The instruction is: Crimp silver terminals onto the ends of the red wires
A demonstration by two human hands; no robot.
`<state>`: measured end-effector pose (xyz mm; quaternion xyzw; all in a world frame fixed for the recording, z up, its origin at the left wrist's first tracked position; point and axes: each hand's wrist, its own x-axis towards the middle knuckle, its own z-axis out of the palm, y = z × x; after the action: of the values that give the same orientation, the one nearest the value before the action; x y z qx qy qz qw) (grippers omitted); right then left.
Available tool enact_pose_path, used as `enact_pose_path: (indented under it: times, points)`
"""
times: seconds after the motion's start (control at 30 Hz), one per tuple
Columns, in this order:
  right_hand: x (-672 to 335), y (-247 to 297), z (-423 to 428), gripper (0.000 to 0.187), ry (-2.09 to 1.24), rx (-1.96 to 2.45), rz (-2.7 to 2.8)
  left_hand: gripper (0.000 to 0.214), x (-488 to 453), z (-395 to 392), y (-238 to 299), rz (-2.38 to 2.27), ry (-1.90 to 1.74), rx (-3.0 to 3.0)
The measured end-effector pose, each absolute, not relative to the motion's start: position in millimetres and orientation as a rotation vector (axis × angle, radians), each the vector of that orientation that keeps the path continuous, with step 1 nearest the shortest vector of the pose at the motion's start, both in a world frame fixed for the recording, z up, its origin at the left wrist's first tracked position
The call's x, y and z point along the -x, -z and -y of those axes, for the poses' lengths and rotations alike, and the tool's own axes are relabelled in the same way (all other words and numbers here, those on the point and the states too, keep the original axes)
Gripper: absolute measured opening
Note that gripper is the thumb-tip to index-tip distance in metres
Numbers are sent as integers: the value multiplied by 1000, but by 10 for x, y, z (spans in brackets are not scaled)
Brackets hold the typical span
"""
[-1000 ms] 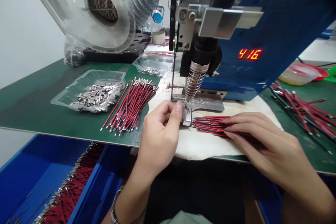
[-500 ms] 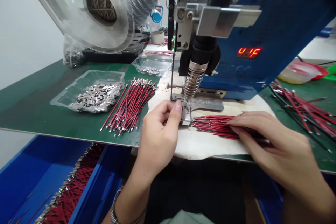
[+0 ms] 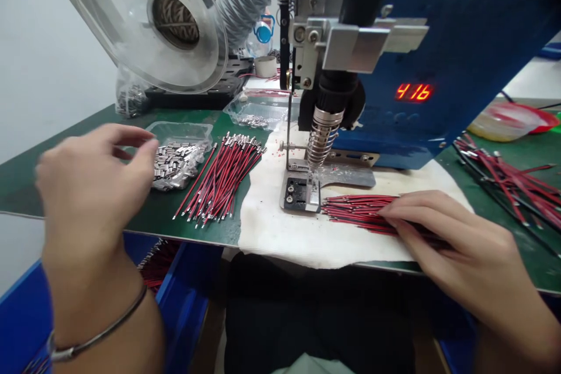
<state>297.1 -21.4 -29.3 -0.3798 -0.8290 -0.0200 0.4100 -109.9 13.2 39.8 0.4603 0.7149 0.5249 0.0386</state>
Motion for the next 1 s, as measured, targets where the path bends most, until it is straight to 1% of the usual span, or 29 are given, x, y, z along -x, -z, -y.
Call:
enact_pose_path:
  times: [0.03,0.07,0.1,0.17,0.23,0.3,0.4,0.43,0.57,0.67,0.73,0.8,0.9,1.0]
  points:
    - [-2975,298,216,19,53,952,2093,5,1164,-200,-413,-2476,-1304,-1462]
    - [-2979,304,217,19,54,949,2102,5,1200,-257,-424,-2554,-981,-1511]
    - [-2984,310,218,19,54,945,2111,10,1215,-300,-435,-2576,-766,-1534]
    - [-2992,321,218,18,46,943,2113,26,1205,-344,-456,-2470,-532,-1657]
    - [-2993,327,217,18,33,948,2103,34,1182,-344,-480,-2437,-475,-1720]
    - [-2987,324,215,19,21,945,2094,27,1168,-325,-495,-2445,-494,-1712]
    - [-2972,303,211,21,-1,918,2092,10,1169,-301,-476,-2431,-601,-1676]
    - [-2967,293,210,22,-14,903,2091,9,1173,-296,-457,-2433,-653,-1677]
    - [-2971,211,204,26,-81,826,2126,27,1189,-303,-369,-2418,-830,-1742]
    - [-2984,72,172,29,-140,739,2210,40,1192,-336,-328,-2421,-868,-1735]
    - [-2982,-58,123,32,-195,683,2289,45,1189,-355,-314,-2441,-890,-1706]
    - [-2967,-195,49,32,-223,642,2368,45,1182,-357,-305,-2444,-943,-1686]
    - [-2929,-370,-104,22,-303,636,2396,38,1168,-328,-299,-2412,-1071,-1709]
    - [-2876,-484,-288,18,-407,707,2456,21,1111,-278,-308,-2418,-1428,-1704]
